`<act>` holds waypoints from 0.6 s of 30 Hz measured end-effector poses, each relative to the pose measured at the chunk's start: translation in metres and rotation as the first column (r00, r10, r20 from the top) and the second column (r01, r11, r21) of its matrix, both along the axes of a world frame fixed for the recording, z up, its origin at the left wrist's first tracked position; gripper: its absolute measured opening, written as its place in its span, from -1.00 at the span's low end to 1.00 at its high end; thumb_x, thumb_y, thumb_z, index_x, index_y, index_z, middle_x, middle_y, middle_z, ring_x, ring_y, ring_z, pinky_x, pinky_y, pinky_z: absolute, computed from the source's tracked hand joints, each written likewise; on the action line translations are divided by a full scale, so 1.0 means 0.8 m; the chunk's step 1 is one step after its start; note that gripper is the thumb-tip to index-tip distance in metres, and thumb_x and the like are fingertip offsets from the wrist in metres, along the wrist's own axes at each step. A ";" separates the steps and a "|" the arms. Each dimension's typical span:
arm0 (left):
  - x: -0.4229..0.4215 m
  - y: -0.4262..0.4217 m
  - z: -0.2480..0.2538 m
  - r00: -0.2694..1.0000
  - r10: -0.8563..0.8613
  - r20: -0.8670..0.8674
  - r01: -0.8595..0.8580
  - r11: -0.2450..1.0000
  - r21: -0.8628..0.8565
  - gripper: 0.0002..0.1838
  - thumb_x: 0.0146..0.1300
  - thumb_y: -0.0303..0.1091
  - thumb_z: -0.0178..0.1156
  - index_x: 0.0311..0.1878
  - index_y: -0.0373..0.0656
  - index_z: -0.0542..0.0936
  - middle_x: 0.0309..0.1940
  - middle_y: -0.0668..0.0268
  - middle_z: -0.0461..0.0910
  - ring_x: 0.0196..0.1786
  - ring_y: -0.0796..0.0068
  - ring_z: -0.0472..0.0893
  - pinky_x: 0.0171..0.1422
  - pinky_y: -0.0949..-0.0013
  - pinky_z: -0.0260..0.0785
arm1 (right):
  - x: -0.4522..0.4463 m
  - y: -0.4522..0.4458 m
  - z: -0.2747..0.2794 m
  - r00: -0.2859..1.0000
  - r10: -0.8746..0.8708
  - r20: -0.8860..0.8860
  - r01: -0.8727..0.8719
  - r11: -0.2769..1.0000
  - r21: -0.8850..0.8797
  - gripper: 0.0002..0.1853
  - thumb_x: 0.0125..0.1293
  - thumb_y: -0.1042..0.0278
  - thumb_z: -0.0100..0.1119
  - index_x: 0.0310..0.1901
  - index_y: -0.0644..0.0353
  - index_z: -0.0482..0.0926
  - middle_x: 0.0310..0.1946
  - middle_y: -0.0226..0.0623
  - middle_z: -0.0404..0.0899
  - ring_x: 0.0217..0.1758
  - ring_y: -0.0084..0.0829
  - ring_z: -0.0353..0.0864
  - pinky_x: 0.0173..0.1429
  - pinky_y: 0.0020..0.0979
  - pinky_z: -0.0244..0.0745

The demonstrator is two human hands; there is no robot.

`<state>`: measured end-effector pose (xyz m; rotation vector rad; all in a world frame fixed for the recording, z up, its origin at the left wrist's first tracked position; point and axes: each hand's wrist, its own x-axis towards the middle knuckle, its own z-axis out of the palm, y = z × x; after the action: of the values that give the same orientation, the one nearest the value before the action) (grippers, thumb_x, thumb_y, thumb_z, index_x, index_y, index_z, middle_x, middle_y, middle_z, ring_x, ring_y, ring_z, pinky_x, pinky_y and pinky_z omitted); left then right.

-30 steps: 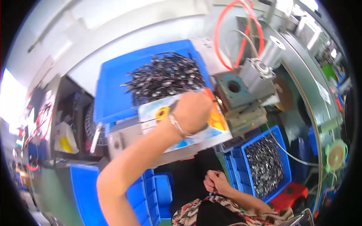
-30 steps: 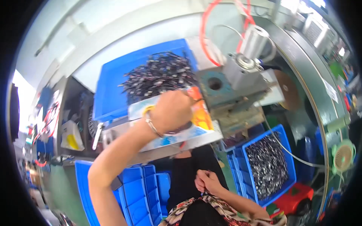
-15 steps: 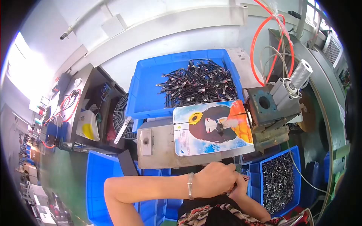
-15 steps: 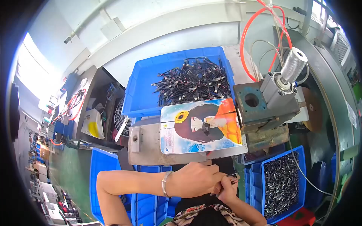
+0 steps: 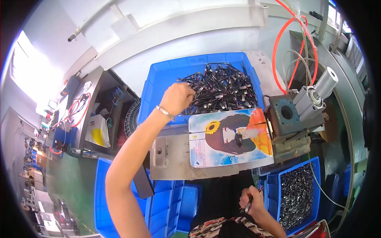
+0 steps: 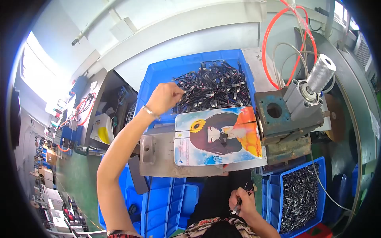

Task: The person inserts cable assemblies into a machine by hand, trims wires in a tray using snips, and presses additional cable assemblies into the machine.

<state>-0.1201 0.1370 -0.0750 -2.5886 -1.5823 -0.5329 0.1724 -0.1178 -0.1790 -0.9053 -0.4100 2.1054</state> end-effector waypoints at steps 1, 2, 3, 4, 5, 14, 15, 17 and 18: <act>-0.008 0.014 -0.011 0.997 0.030 -0.070 -0.030 1.000 -0.002 -0.91 -0.08 -0.43 0.08 -0.55 -0.09 0.58 -0.51 0.15 0.52 -0.38 0.15 0.54 -0.29 0.19 0.41 | -0.001 0.000 -0.001 1.000 0.011 0.010 -0.011 1.000 0.014 -0.50 0.22 -0.02 -0.05 -0.73 0.19 0.30 -0.87 -0.44 0.13 -0.84 -0.63 0.10 -0.74 -0.58 -0.05; -0.011 0.024 -0.019 0.989 0.058 -0.138 -0.059 0.998 -0.004 -0.90 -0.08 -0.42 0.07 -0.55 -0.08 0.58 -0.51 0.16 0.53 -0.37 0.16 0.55 -0.28 0.19 0.42 | -0.001 -0.002 -0.003 1.000 0.020 0.021 -0.021 0.999 0.025 -0.50 0.22 -0.02 -0.05 -0.73 0.18 0.30 -0.87 -0.45 0.13 -0.84 -0.63 0.10 -0.74 -0.59 -0.06; -0.015 0.033 -0.029 0.975 0.085 -0.206 -0.088 0.996 -0.006 -0.90 -0.07 -0.42 0.07 -0.55 -0.07 0.59 -0.51 0.17 0.54 -0.36 0.17 0.56 -0.27 0.19 0.43 | -0.001 -0.004 -0.004 0.999 0.029 0.033 -0.031 0.999 0.033 -0.50 0.22 -0.02 -0.05 -0.73 0.18 0.30 -0.87 -0.45 0.13 -0.84 -0.63 0.10 -0.74 -0.59 -0.06; -0.016 0.039 -0.035 0.969 0.086 -0.230 -0.090 0.996 -0.009 -0.89 -0.06 -0.41 0.07 -0.55 -0.07 0.59 -0.51 0.17 0.55 -0.36 0.18 0.56 -0.27 0.20 0.43 | -0.002 -0.004 -0.005 0.999 0.016 0.032 -0.017 0.999 0.032 -0.50 0.22 -0.02 -0.05 -0.72 0.19 0.31 -0.87 -0.46 0.13 -0.84 -0.64 0.10 -0.73 -0.58 -0.06; -0.017 0.045 -0.042 0.964 0.085 -0.253 -0.092 0.996 -0.014 -0.89 -0.05 -0.41 0.07 -0.55 -0.06 0.59 -0.52 0.17 0.55 -0.36 0.19 0.57 -0.27 0.20 0.44 | -0.003 -0.003 -0.003 0.999 -0.005 0.054 0.003 1.000 0.028 -0.51 0.23 -0.01 -0.06 -0.72 0.19 0.31 -0.87 -0.45 0.14 -0.84 -0.63 0.10 -0.73 -0.58 -0.06; 0.035 -0.020 0.031 0.996 -0.082 -0.033 0.085 0.992 0.097 -0.88 0.05 -0.38 0.10 -0.38 -0.16 0.58 -0.53 0.22 0.46 -0.47 0.20 0.48 -0.41 0.24 0.30 | 0.002 -0.003 -0.021 0.996 0.055 0.075 -0.049 0.996 -0.076 -0.52 0.25 0.01 -0.10 -0.69 0.21 0.38 -0.83 -0.43 0.23 -0.82 -0.65 0.11 -0.71 -0.58 -0.04; 0.059 -0.044 0.048 0.992 -0.127 0.022 0.125 0.990 0.066 -0.90 0.03 -0.40 0.13 -0.39 -0.17 0.58 -0.58 0.21 0.43 -0.50 0.22 0.46 -0.44 0.27 0.28 | 0.001 -0.004 -0.028 0.996 0.060 0.062 -0.054 0.994 -0.092 -0.51 0.25 0.00 -0.10 -0.69 0.21 0.39 -0.83 -0.43 0.23 -0.82 -0.66 0.11 -0.71 -0.58 -0.04; 0.102 -0.076 0.057 0.945 -0.269 0.189 0.275 0.962 -0.005 -0.90 0.01 -0.42 0.14 -0.38 -0.16 0.60 -0.61 0.23 0.41 -0.53 0.24 0.45 -0.46 0.29 0.26 | -0.001 -0.010 -0.036 0.996 0.082 0.027 -0.078 0.989 -0.126 -0.50 0.25 -0.01 -0.10 -0.68 0.22 0.40 -0.83 -0.44 0.24 -0.82 -0.68 0.11 -0.71 -0.59 -0.04; 0.119 -0.087 0.059 0.921 -0.315 0.230 0.335 0.941 -0.051 -0.90 0.01 -0.42 0.14 -0.38 -0.16 0.60 -0.61 0.24 0.41 -0.53 0.24 0.45 -0.45 0.29 0.27 | -0.001 -0.011 -0.035 0.994 0.112 0.013 -0.110 0.987 -0.119 -0.50 0.26 -0.02 -0.10 -0.67 0.22 0.40 -0.83 -0.45 0.24 -0.82 -0.69 0.10 -0.71 -0.59 -0.05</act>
<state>-0.0249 0.0675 -0.0279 -2.9740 -1.2511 -0.8149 0.1712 -0.1268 -0.2066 -0.9921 -0.3555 2.2442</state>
